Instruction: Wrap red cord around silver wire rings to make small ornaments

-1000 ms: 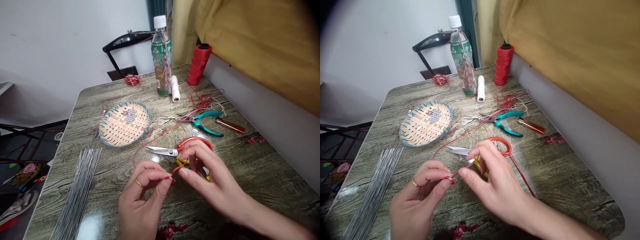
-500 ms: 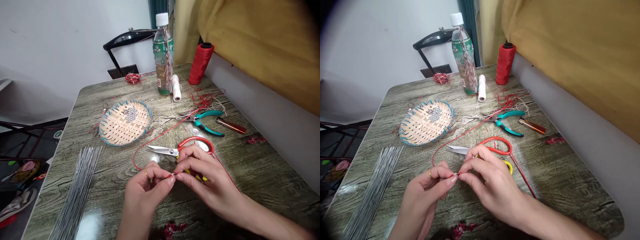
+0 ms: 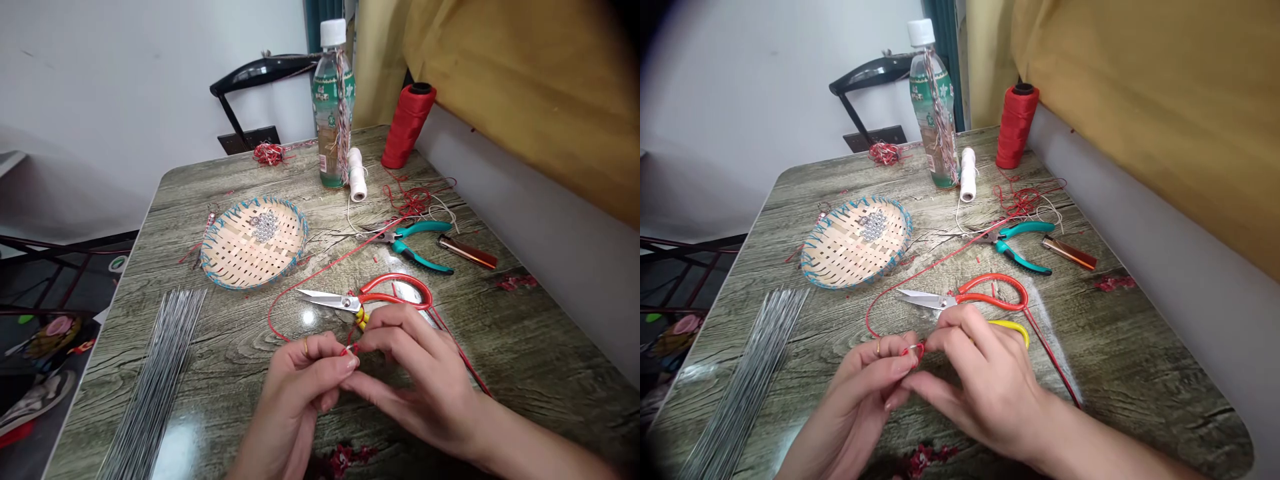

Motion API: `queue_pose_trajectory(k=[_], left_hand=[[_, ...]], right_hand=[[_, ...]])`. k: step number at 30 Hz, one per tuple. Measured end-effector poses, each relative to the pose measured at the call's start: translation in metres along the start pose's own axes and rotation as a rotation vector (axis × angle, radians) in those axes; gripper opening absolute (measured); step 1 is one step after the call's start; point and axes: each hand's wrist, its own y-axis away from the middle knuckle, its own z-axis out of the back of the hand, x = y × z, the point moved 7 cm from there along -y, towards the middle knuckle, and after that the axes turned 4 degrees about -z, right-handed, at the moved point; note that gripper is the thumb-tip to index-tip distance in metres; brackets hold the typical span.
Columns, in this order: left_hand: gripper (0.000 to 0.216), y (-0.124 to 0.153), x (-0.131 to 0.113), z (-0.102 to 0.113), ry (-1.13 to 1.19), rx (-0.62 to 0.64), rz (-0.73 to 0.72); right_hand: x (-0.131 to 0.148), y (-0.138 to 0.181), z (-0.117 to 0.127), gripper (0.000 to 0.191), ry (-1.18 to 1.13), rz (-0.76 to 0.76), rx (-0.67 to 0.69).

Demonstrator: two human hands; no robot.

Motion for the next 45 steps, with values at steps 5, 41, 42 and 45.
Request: queue_pose_trajectory(k=[5,41,42,45], left_hand=[[0.009,-0.002,0.005,0.001,-0.056,0.018,0.007],[0.008,0.001,-0.021,0.011,-0.450,-0.115,-0.399],[0.007,0.001,-0.020,0.012,-0.465,-0.117,-0.385],[0.004,0.001,-0.019,0.013,-0.495,-0.109,-0.368]], right_hand=[[0.001,0.002,0.004,0.019,0.043,0.017,-0.037],[-0.005,-0.006,-0.006,0.008,-0.107,-0.084,0.222],[-0.006,-0.007,-0.004,0.006,-0.088,-0.078,0.211],[-0.006,-0.008,0.002,0.004,-0.069,-0.054,0.213]])
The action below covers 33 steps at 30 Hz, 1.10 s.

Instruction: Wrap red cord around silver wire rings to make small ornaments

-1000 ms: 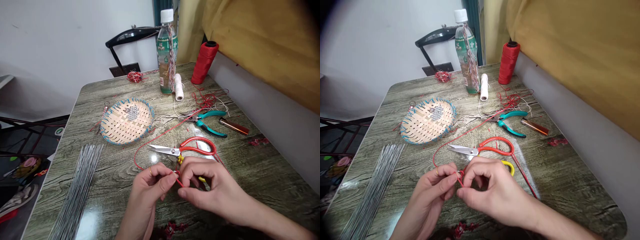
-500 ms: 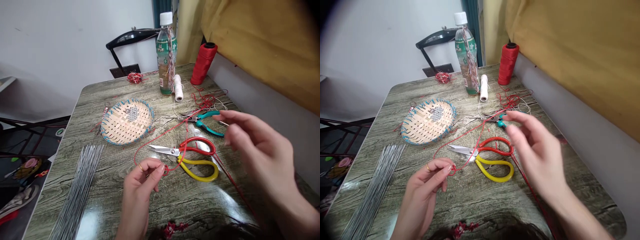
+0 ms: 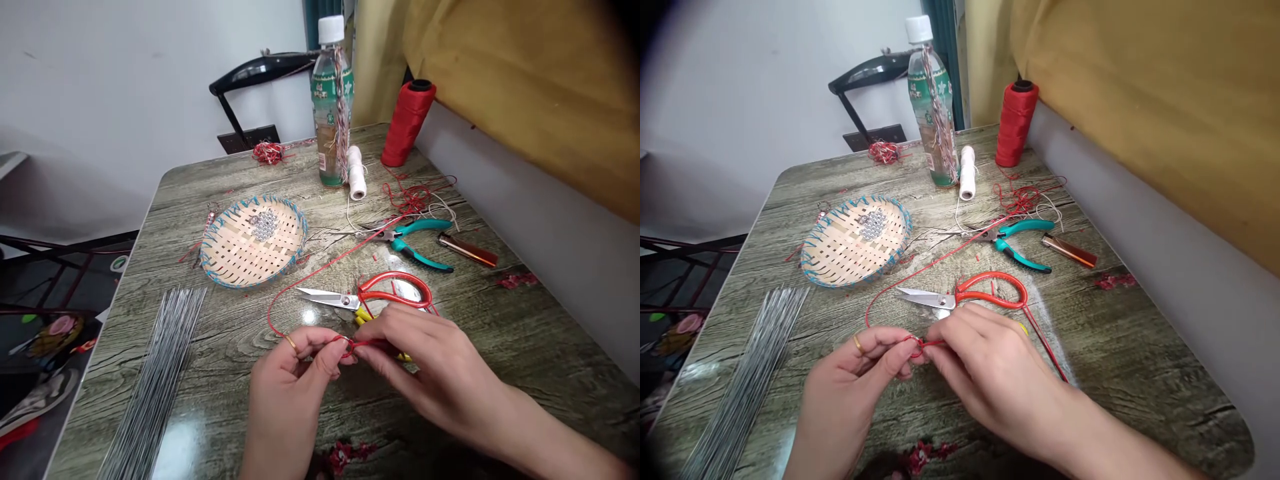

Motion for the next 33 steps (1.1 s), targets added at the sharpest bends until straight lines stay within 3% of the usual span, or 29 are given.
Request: queue_pose_trajectory(k=[5,13,15,20,24,28,33], left_hand=[[0.016,0.007,-0.013,0.006,-0.148,-0.092,-0.168],[0.023,0.029,-0.052,-0.010,-0.647,-0.042,-0.866],[0.023,0.033,-0.055,-0.013,-0.701,-0.038,-0.961],[0.020,0.030,-0.053,-0.013,-0.780,-0.041,-0.937],[0.019,0.029,-0.053,-0.011,-0.772,-0.050,-0.934],[0.021,0.028,-0.049,-0.009,-0.777,-0.018,-0.892],[0.024,0.027,-0.051,-0.009,-0.781,0.042,-0.872]], right_hand=[[0.005,0.000,0.003,0.007,0.029,0.030,0.053],[0.013,-0.001,0.005,0.008,-0.047,0.007,0.098],[0.013,-0.003,0.007,0.009,-0.068,-0.020,0.094],[0.004,-0.003,0.007,0.009,-0.091,-0.145,0.088],[0.006,0.001,0.005,0.014,-0.014,-0.068,0.047],[0.007,0.002,0.001,0.005,-0.044,-0.048,0.110],[-0.002,0.001,-0.002,0.015,-0.314,-0.269,0.211]])
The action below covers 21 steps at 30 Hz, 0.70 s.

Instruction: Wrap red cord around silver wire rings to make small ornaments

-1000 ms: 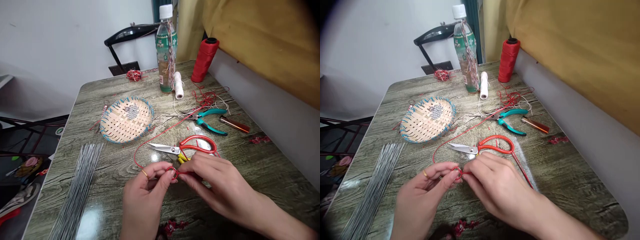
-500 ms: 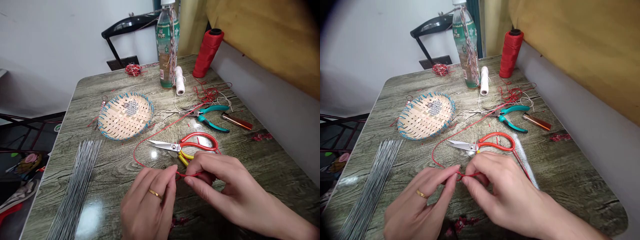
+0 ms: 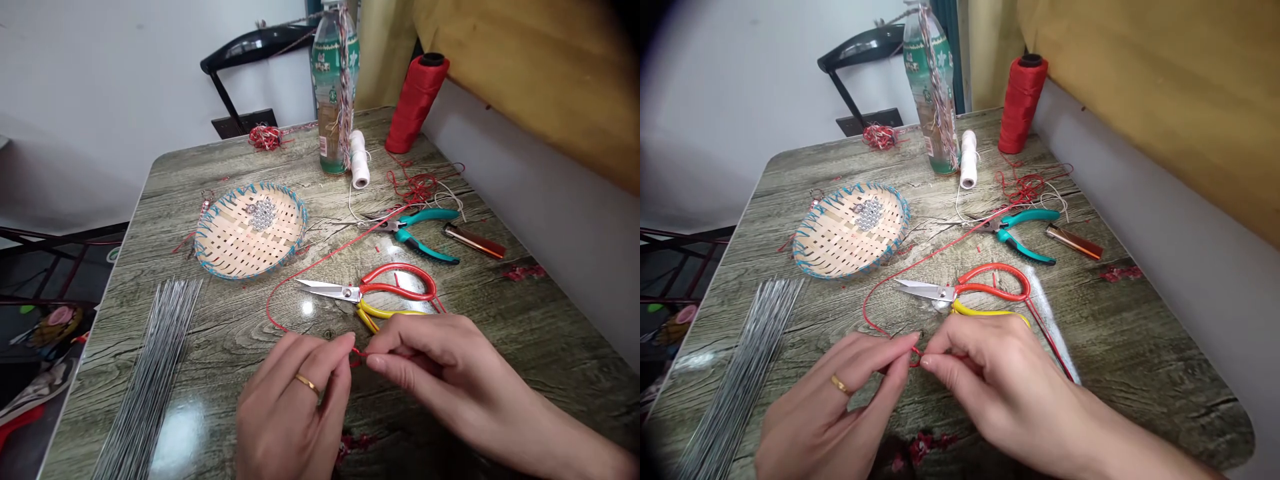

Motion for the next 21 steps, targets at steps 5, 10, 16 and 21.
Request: queue_pose_trajectory(k=[5,10,16,21], left_hand=[[0.019,-0.002,0.013,-0.006,0.262,0.078,0.210],[0.015,0.003,0.024,-0.015,0.560,0.050,0.466],[0.008,0.008,0.028,-0.018,0.637,0.017,0.539],[0.011,0.007,0.027,-0.020,0.634,-0.010,0.532]], right_hand=[[-0.022,-0.007,-0.007,0.024,-0.403,-0.258,0.109],[-0.034,-0.015,-0.020,0.031,-0.690,-0.347,0.243],[-0.036,-0.015,-0.028,0.032,-0.788,-0.396,0.256],[-0.038,-0.015,-0.027,0.032,-0.760,-0.420,0.219]])
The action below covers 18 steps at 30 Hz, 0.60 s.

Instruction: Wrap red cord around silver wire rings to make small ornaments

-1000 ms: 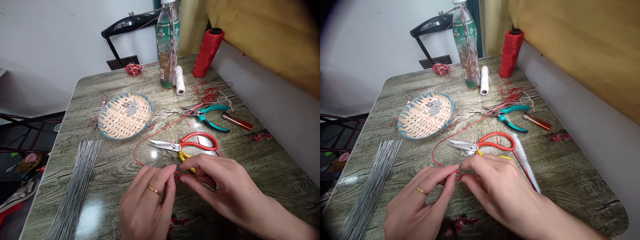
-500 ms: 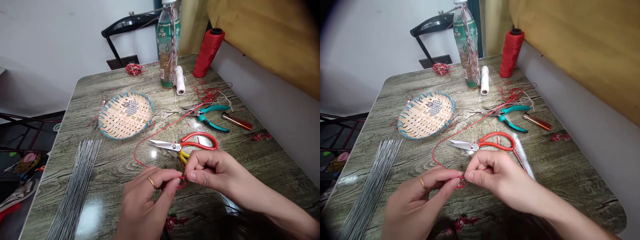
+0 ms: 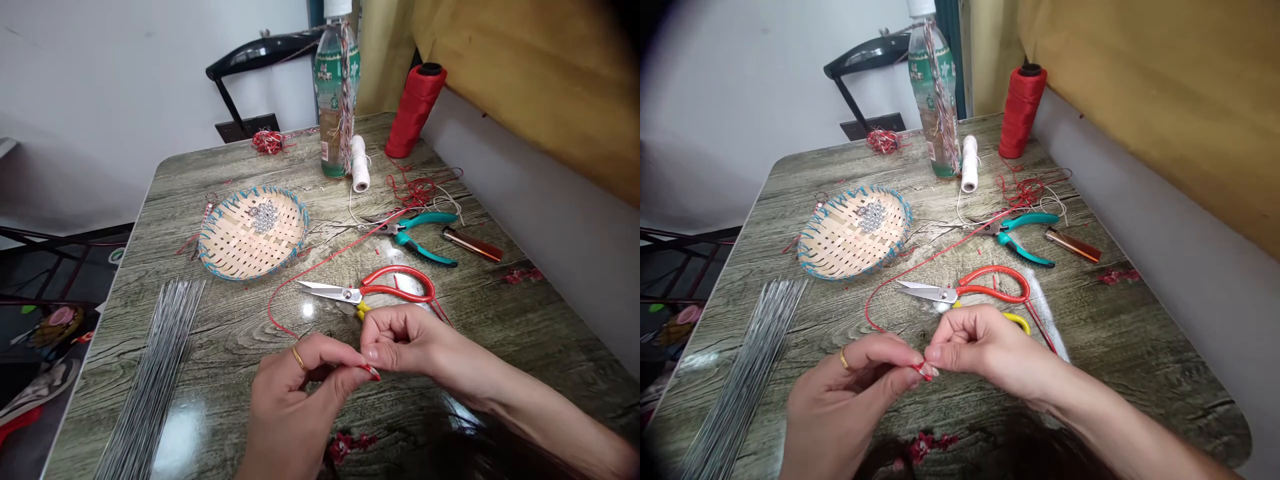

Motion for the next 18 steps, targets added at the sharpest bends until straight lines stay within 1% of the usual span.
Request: queue_pose_trajectory(k=[5,6,7,8,11,13,15,16,17,18], left_hand=[[0.021,-0.001,-0.009,-0.001,-0.063,-0.022,-0.078],[0.022,-0.001,-0.010,-0.001,-0.073,-0.020,-0.089],[0.021,-0.001,-0.011,0.000,-0.082,-0.023,-0.100],[0.020,0.000,-0.011,0.001,-0.091,-0.034,-0.109],[0.017,0.000,-0.010,0.007,-0.130,-0.095,-0.105],[0.016,0.000,-0.008,0.010,-0.143,-0.130,-0.079],[0.015,0.000,-0.006,0.011,-0.151,-0.154,-0.061],[0.014,0.001,-0.006,0.012,-0.153,-0.165,-0.068],[0.014,0.001,-0.006,0.012,-0.152,-0.171,-0.083],[0.014,0.001,-0.007,0.011,-0.148,-0.173,-0.102]], right_hand=[[0.000,-0.002,0.002,0.032,0.102,0.023,-0.006],[0.001,-0.002,0.002,0.031,0.157,0.045,-0.021],[0.004,-0.002,0.004,0.029,0.234,0.090,-0.067],[0.009,0.000,0.007,0.025,0.329,0.162,-0.146],[0.027,0.015,0.012,0.010,0.611,0.439,-0.445],[0.034,0.028,0.010,0.014,0.703,0.598,-0.590],[0.037,0.038,0.003,0.022,0.767,0.734,-0.646],[0.037,0.041,-0.002,0.027,0.804,0.787,-0.639],[0.037,0.041,-0.007,0.030,0.840,0.818,-0.603],[0.035,0.040,-0.011,0.028,0.861,0.827,-0.544]])
